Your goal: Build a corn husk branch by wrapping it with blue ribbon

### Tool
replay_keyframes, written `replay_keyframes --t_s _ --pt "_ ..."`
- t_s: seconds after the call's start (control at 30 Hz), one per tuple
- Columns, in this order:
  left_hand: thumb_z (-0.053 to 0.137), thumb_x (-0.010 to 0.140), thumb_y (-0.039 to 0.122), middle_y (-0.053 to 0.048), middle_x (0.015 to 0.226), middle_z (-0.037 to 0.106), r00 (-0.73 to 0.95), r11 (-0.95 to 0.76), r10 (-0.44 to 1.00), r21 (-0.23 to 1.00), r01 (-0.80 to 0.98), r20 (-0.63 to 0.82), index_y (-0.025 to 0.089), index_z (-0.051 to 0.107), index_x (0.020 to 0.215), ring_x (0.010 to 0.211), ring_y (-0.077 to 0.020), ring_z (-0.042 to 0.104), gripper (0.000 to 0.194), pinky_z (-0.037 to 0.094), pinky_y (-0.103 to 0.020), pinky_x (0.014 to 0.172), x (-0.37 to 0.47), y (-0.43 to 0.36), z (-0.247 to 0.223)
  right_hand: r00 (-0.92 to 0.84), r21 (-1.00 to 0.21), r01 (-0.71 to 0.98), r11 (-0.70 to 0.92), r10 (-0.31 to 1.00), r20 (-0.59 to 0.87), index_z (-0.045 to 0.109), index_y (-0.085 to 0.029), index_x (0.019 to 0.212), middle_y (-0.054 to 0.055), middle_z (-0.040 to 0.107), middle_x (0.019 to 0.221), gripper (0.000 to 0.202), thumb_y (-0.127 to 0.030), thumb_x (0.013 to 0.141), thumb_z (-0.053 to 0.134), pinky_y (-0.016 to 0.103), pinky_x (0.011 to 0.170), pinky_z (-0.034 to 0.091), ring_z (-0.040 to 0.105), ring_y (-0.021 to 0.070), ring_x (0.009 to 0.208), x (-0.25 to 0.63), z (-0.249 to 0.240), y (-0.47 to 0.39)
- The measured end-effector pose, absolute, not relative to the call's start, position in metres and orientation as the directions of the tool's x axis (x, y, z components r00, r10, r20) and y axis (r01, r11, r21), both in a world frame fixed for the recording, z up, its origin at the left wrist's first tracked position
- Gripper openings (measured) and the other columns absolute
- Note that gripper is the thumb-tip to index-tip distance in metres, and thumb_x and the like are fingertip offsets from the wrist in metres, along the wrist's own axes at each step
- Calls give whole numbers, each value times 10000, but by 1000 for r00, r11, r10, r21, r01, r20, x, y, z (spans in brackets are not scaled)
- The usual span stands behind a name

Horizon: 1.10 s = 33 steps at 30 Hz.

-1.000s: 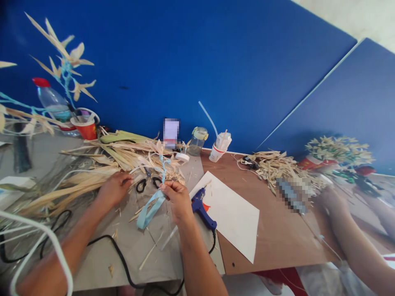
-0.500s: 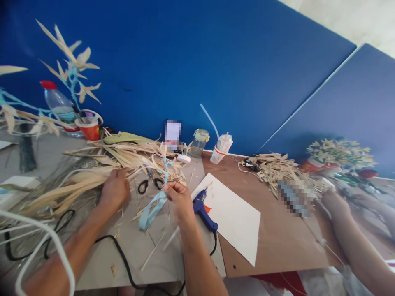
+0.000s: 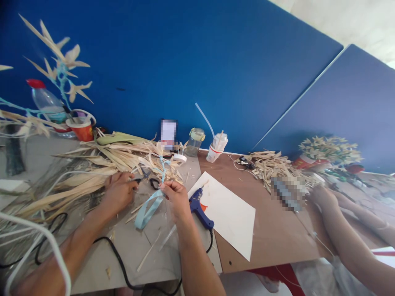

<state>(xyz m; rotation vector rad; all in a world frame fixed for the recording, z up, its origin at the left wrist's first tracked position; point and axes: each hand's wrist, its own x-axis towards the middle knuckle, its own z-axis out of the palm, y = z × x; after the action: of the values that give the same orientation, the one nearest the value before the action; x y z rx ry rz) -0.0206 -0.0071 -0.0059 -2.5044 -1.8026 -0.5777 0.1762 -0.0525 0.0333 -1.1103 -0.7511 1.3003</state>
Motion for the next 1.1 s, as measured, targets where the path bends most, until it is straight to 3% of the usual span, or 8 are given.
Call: replay_keyframes --t_s 0.1,0.23,0.47,0.6,0.7,0.87,0.97,1.1 --pt "527 824 178 -132 1168 653 179 -242 929 166 956 324 214 769 861 1094 -338 486 248 288 -504 944 -21 -8 -1 164 -933 -351 -83 975 -148 701 -177 621 -50 526 532 137 -293 580 762 243 535 254 345 77 516 176 33 -52" --pt "526 855 234 -109 1144 648 217 -281 925 177 943 311 259 756 1014 1053 -324 483 281 300 -467 904 -19 -7 -3 159 -933 -352 -81 977 -145 689 -180 627 -48 541 549 147 -295 584 770 245 536 259 356 76 512 176 33 -53" --pt "494 869 217 -125 1095 652 209 -277 938 234 932 278 229 759 859 1054 -323 486 265 310 -481 907 -14 -1 -12 165 -933 -349 -84 975 -150 687 -178 608 -50 532 535 129 -279 571 760 244 537 249 347 79 521 176 33 -52" --pt "539 839 226 -125 1177 635 203 -278 949 338 899 241 216 737 975 1102 -320 489 240 321 -472 932 -15 0 -13 165 -933 -349 -88 974 -153 693 -178 618 -44 546 549 134 -286 569 756 245 544 249 352 81 529 176 33 -52" --pt "566 831 258 -136 1176 635 207 -280 944 288 916 258 217 734 1017 1115 -341 480 253 315 -484 932 -15 1 -15 167 -933 -347 -90 974 -156 691 -178 618 -44 544 552 134 -283 566 756 244 543 247 347 81 528 176 34 -52" --pt "545 835 215 -148 1042 662 231 -292 938 231 928 260 195 727 818 1035 -345 517 185 330 -491 891 -11 0 -16 157 -937 -336 -95 975 -156 690 -173 623 -46 526 549 140 -283 564 754 245 546 246 346 81 531 176 33 -52" --pt "510 841 207 -146 1039 667 186 -299 926 334 894 329 193 687 807 1024 -337 540 182 361 -482 888 -9 0 -9 145 -940 -326 -104 977 -158 686 -172 627 -48 514 547 152 -296 572 754 246 546 244 336 80 526 175 31 -52" --pt "490 849 316 -95 955 685 40 -348 909 701 623 415 210 611 863 943 -271 603 161 440 -405 858 -10 -3 8 143 -945 -317 -85 980 -136 666 -180 619 -50 504 554 143 -296 586 743 247 546 254 338 85 529 175 30 -52"
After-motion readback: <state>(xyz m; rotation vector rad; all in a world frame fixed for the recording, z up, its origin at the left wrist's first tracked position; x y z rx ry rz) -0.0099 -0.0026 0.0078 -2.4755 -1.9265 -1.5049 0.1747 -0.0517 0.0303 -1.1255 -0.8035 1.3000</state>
